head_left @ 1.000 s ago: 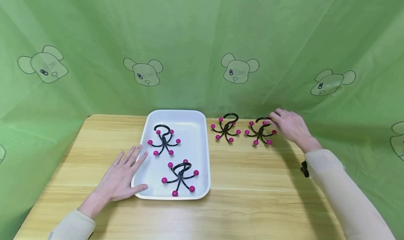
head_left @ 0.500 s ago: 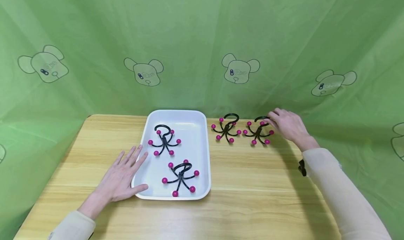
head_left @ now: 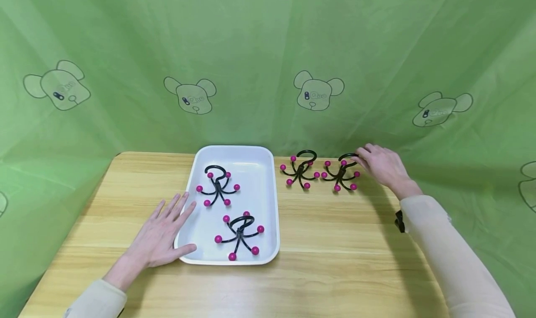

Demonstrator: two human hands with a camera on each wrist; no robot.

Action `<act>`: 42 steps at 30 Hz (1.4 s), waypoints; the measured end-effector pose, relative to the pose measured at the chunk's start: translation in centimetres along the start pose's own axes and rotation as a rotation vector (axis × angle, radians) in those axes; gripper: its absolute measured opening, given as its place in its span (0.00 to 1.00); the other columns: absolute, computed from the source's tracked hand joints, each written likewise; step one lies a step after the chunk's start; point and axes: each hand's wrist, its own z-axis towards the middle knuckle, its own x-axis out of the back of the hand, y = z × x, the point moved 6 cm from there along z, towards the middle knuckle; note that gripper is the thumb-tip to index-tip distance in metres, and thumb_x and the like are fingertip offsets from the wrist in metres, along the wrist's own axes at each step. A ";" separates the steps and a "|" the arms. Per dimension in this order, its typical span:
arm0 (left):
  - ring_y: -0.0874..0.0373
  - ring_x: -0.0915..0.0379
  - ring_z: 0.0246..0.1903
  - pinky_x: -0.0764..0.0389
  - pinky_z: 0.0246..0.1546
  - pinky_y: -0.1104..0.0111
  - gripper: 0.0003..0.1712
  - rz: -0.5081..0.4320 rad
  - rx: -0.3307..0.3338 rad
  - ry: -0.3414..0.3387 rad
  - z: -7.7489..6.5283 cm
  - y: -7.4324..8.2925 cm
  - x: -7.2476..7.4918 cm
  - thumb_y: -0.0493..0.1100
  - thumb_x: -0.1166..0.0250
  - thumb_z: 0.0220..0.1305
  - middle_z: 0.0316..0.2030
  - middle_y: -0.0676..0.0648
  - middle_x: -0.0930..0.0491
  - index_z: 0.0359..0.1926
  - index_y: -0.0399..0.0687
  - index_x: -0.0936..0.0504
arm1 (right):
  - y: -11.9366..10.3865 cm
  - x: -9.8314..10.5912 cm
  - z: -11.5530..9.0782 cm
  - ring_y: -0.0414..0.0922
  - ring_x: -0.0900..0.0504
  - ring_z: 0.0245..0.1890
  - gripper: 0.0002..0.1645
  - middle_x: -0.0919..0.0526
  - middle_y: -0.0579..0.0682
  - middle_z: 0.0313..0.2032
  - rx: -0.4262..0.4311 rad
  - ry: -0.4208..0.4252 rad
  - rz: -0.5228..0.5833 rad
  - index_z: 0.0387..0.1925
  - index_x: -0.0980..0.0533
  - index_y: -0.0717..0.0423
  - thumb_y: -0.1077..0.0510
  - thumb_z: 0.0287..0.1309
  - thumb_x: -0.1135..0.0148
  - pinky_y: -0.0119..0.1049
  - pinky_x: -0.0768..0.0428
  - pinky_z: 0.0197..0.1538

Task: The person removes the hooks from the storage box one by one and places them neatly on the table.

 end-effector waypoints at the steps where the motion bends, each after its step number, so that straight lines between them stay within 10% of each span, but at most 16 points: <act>1: 0.34 0.46 0.81 0.42 0.79 0.36 0.62 -0.001 0.000 -0.001 0.0 0.0 0.0 0.76 0.35 0.58 0.84 0.36 0.47 0.82 0.46 0.40 | 0.0 0.0 0.0 0.55 0.16 0.30 0.13 0.14 0.58 0.39 -0.004 -0.001 0.001 0.49 0.17 0.56 0.52 0.69 0.32 0.52 0.14 0.33; 18: 0.34 0.46 0.81 0.41 0.79 0.36 0.62 -0.003 0.000 -0.008 0.3 0.0 0.0 0.77 0.36 0.58 0.84 0.36 0.48 0.82 0.46 0.41 | 0.3 0.2 -0.4 0.70 0.23 0.64 0.37 0.24 0.70 0.66 -0.187 -0.208 0.101 0.73 0.31 0.57 0.36 0.78 0.49 0.71 0.22 0.62; 42: 0.34 0.46 0.81 0.40 0.79 0.35 0.62 0.001 -0.007 0.001 0.0 0.1 0.1 0.76 0.35 0.58 0.84 0.36 0.47 0.82 0.46 0.40 | -5.2 3.9 0.0 0.68 0.28 0.70 0.48 0.26 0.65 0.72 -0.169 -0.125 0.112 0.78 0.34 0.48 0.27 0.67 0.42 0.71 0.34 0.74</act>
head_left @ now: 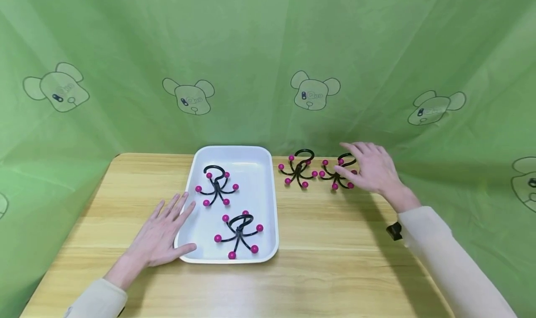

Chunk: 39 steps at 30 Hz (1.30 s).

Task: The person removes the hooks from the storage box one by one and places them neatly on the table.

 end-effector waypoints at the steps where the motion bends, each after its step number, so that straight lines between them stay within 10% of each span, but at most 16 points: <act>1: 0.34 0.46 0.81 0.40 0.79 0.35 0.62 -0.001 0.000 0.000 0.0 0.0 0.0 0.76 0.35 0.58 0.84 0.36 0.47 0.82 0.46 0.40 | -0.4 0.2 0.0 0.68 0.28 0.70 0.48 0.26 0.65 0.71 0.005 0.007 0.003 0.78 0.34 0.48 0.27 0.66 0.42 0.70 0.34 0.74; 21: 0.34 0.44 0.80 0.39 0.78 0.35 0.61 0.005 -0.001 0.015 -0.2 -0.1 0.2 0.76 0.35 0.57 0.83 0.35 0.46 0.81 0.45 0.39 | -11.1 2.1 2.9 0.61 0.23 0.69 0.50 0.20 0.57 0.68 0.173 0.105 0.030 0.77 0.32 0.46 0.25 0.60 0.39 0.62 0.29 0.72; 39: 0.34 0.45 0.81 0.41 0.79 0.36 0.61 -0.010 0.004 0.013 -0.2 0.1 0.1 0.76 0.35 0.58 0.83 0.36 0.46 0.82 0.46 0.40 | -19.7 -0.2 5.9 0.57 0.21 0.67 0.49 0.18 0.55 0.66 0.331 0.095 0.071 0.76 0.31 0.48 0.25 0.64 0.45 0.57 0.27 0.73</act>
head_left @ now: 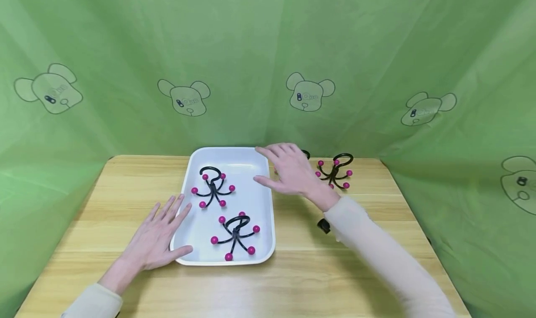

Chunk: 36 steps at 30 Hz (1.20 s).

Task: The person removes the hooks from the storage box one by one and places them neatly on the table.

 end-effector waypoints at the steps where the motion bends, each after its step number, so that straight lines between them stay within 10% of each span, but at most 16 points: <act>1: 0.34 0.45 0.81 0.40 0.79 0.36 0.61 0.001 -0.002 0.002 0.0 0.0 0.0 0.76 0.35 0.58 0.83 0.36 0.46 0.82 0.46 0.40 | -0.3 -0.2 0.2 0.56 0.21 0.67 0.49 0.18 0.54 0.66 0.007 -0.007 -0.003 0.76 0.31 0.48 0.24 0.64 0.45 0.56 0.26 0.73; 36: 0.34 0.45 0.81 0.41 0.78 0.36 0.61 0.002 -0.006 0.009 -0.1 -0.1 -0.1 0.76 0.35 0.57 0.83 0.36 0.46 0.82 0.46 0.40 | -4.5 -7.8 6.2 0.51 0.20 0.67 0.42 0.18 0.51 0.67 0.112 -0.196 -0.031 0.75 0.30 0.43 0.25 0.72 0.50 0.51 0.22 0.72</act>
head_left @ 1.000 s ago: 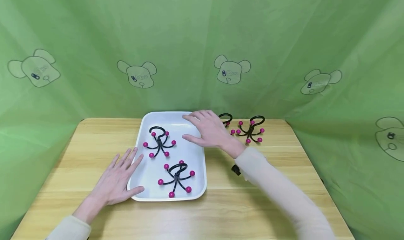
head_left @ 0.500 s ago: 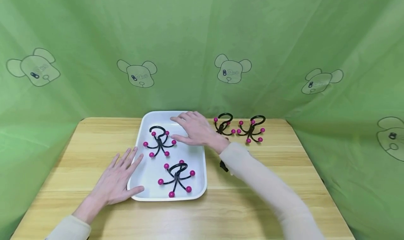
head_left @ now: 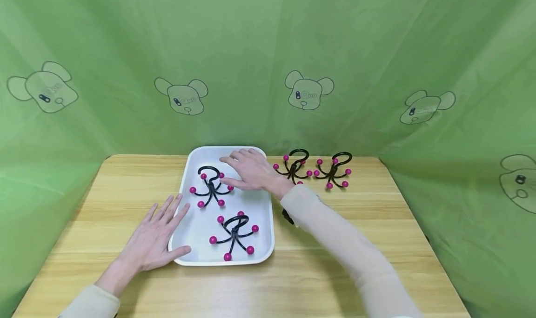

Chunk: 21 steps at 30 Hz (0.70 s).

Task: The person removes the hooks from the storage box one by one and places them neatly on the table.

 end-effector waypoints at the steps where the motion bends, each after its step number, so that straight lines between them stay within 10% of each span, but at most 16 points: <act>1: 0.34 0.46 0.81 0.41 0.79 0.36 0.61 0.000 0.002 -0.003 0.0 0.0 0.0 0.76 0.35 0.57 0.83 0.36 0.46 0.82 0.47 0.40 | -0.1 -0.1 0.2 0.51 0.20 0.67 0.42 0.18 0.50 0.67 0.001 -0.010 -0.004 0.75 0.30 0.43 0.25 0.72 0.51 0.50 0.22 0.72; 21: 0.35 0.44 0.80 0.39 0.78 0.36 0.62 0.010 -0.001 0.006 0.1 0.1 0.2 0.77 0.35 0.57 0.83 0.36 0.45 0.82 0.46 0.39 | -2.2 -1.1 2.2 0.44 0.15 0.47 0.29 0.15 0.45 0.49 0.048 0.025 -0.049 0.58 0.21 0.42 0.30 0.79 0.56 0.39 0.15 0.52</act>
